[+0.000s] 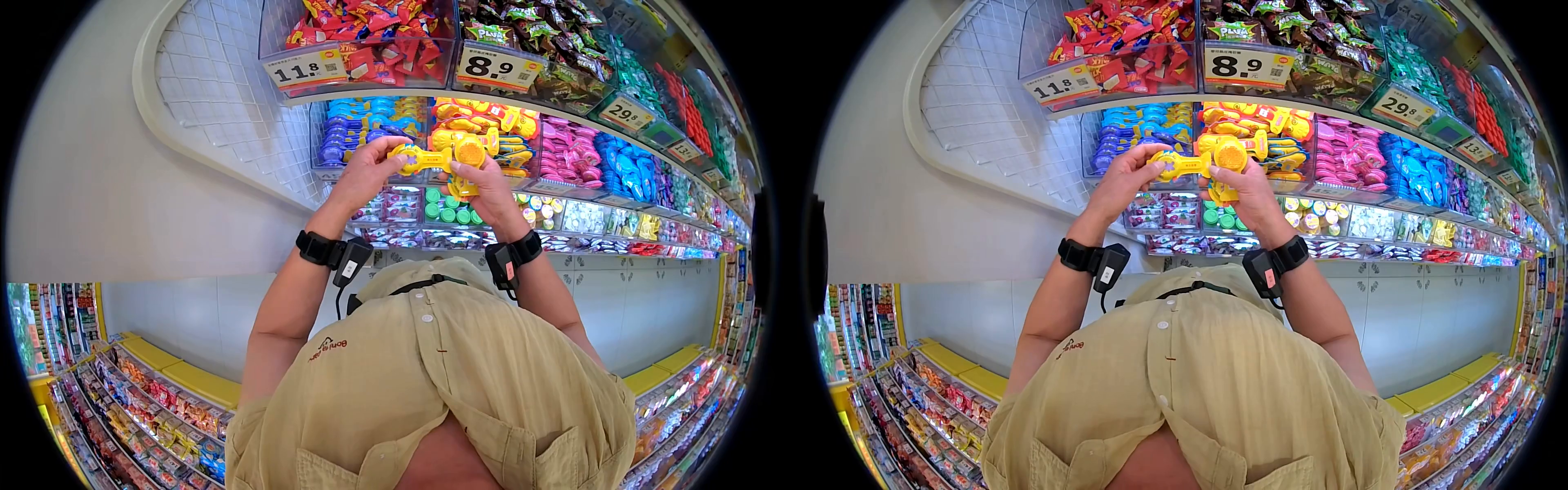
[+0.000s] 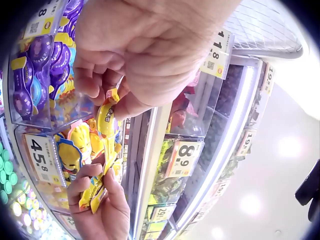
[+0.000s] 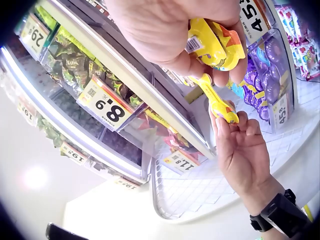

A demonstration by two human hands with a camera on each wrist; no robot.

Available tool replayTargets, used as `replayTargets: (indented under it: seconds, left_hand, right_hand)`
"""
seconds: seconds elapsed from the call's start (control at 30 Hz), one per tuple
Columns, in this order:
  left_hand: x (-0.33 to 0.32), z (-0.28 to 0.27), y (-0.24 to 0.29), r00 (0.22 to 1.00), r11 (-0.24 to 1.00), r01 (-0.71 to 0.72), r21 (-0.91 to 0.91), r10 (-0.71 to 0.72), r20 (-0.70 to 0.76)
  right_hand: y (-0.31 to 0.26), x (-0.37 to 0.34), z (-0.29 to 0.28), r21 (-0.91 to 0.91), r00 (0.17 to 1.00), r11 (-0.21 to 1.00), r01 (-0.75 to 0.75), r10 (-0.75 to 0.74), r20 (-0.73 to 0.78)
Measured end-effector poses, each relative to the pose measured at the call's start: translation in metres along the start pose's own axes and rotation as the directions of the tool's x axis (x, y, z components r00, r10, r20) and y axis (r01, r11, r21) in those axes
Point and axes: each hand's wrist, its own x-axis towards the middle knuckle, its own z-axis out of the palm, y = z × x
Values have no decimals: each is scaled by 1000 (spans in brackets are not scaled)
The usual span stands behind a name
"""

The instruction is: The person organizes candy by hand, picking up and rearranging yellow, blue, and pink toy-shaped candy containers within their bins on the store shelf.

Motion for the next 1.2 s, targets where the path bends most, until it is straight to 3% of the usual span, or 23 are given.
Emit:
replayTargets:
  seconds: [0.3, 0.7, 1.2]
  left_hand:
    - [8, -4, -7, 999, 1000, -6, 30, 8, -53]
    - [16, -8, -12, 984, 984, -58, -171, 27, -174]
    - [16, -10, -6, 995, 990, -75, -122, 66, -77]
  right_hand:
    - [7, 6, 0, 29, 1000, 999, -21, 22, -7]
    - [14, 6, 10, -41, 998, 997, -66, 66, 12]
    - [16, -3, 15, -106, 989, 991, -77, 90, 120]
